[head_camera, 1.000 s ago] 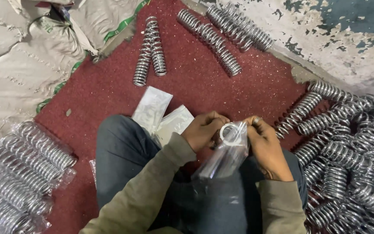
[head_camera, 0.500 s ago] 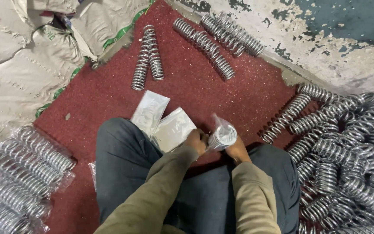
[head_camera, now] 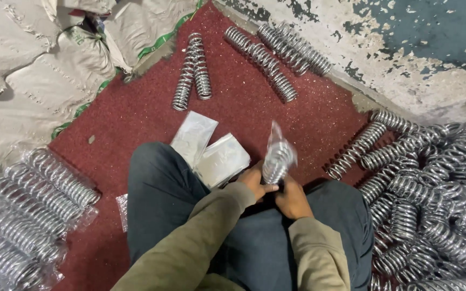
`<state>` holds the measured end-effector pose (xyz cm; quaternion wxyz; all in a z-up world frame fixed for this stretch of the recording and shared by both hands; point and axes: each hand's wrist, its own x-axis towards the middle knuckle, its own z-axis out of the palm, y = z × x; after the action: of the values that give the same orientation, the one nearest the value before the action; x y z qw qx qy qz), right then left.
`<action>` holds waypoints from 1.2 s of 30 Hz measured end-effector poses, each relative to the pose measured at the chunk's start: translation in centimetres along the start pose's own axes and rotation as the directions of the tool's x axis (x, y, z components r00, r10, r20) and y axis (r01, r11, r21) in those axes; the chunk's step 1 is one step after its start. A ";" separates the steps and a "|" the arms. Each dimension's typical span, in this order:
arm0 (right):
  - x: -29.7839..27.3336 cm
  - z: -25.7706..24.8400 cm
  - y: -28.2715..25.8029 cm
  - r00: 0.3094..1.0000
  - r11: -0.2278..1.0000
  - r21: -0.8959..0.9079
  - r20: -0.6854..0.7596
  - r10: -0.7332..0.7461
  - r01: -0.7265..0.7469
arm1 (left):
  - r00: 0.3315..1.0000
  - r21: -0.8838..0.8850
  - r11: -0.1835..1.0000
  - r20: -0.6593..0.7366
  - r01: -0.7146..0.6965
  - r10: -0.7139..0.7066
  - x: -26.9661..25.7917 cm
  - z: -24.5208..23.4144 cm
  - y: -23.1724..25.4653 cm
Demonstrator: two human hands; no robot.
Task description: A person is sitting on the floor, picking up metal springs from a pile and placing them into individual plastic bags for packaging.
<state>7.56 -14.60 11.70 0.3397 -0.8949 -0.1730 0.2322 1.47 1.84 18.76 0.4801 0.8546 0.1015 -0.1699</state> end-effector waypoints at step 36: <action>-16.4 1.3 -23.3 0.879 0.901 -0.018 -0.210 -0.428 0.434 | 0.950 -0.960 -0.217 -0.109 -0.177 -0.292 -18.7 -5.3 -5.2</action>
<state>-10.34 -5.06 31.72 0.4123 -0.8482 -0.3274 0.0581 -16.45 8.85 24.48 0.9337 0.1661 0.3067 0.0816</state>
